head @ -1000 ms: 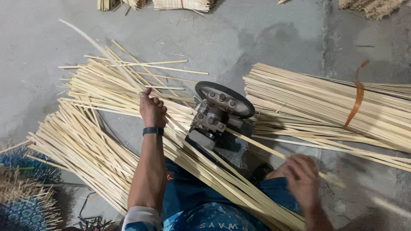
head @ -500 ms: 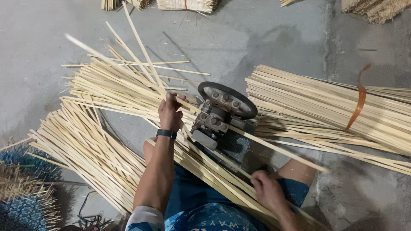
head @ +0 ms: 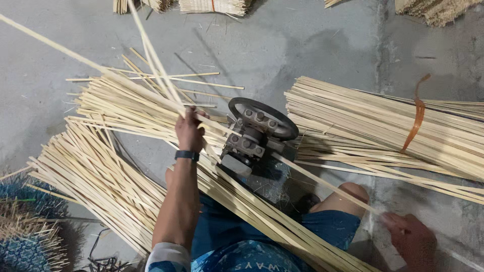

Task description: The person sits on the floor and feeds bamboo strips one at a time through a small motorized rounding machine, pulling each strip through to shape it into thin sticks. The finished sticks are gathered and bundled with an orange rubber band, and the bundle is set aside with other completed bundles.

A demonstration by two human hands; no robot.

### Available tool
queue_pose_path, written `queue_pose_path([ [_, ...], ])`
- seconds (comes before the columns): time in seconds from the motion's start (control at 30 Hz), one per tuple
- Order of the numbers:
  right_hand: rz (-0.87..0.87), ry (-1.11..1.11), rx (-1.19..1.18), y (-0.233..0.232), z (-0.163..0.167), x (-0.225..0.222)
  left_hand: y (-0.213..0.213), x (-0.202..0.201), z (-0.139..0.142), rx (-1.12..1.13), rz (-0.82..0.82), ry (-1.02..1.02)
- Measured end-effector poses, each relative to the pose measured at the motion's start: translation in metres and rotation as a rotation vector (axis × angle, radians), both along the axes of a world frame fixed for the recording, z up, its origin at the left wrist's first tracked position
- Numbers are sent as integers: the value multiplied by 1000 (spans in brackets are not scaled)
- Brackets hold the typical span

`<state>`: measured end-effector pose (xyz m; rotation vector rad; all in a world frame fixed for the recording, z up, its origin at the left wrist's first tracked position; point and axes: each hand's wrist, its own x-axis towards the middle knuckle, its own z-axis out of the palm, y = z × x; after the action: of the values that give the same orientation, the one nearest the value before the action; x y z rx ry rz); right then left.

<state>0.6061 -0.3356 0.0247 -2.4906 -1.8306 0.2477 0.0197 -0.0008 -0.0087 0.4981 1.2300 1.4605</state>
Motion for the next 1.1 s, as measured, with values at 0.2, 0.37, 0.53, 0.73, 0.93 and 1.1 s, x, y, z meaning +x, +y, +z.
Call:
queue_pose_path([
  [0.2, 36, 366, 273, 58, 8, -97, 1, -23, 11, 41, 132, -199],
  [0.37, 411, 116, 452, 89, 14, -193, -8, -11, 16, -148, 136, -45],
  [0.53, 167, 605, -445, 82, 2, -246, -16, 9, 12, -29, -13, 21],
  [0.73, 33, 622, -377, 66, -25, -232, -13, 16, 5, -24, -42, -31],
  [0.93, 297, 631, 152, 48, -17, -132, -10, 13, -1, -23, -86, -12],
  [1.1, 19, 52, -189, 15, 4, -8, -8, 8, -4, -8, -93, 1],
])
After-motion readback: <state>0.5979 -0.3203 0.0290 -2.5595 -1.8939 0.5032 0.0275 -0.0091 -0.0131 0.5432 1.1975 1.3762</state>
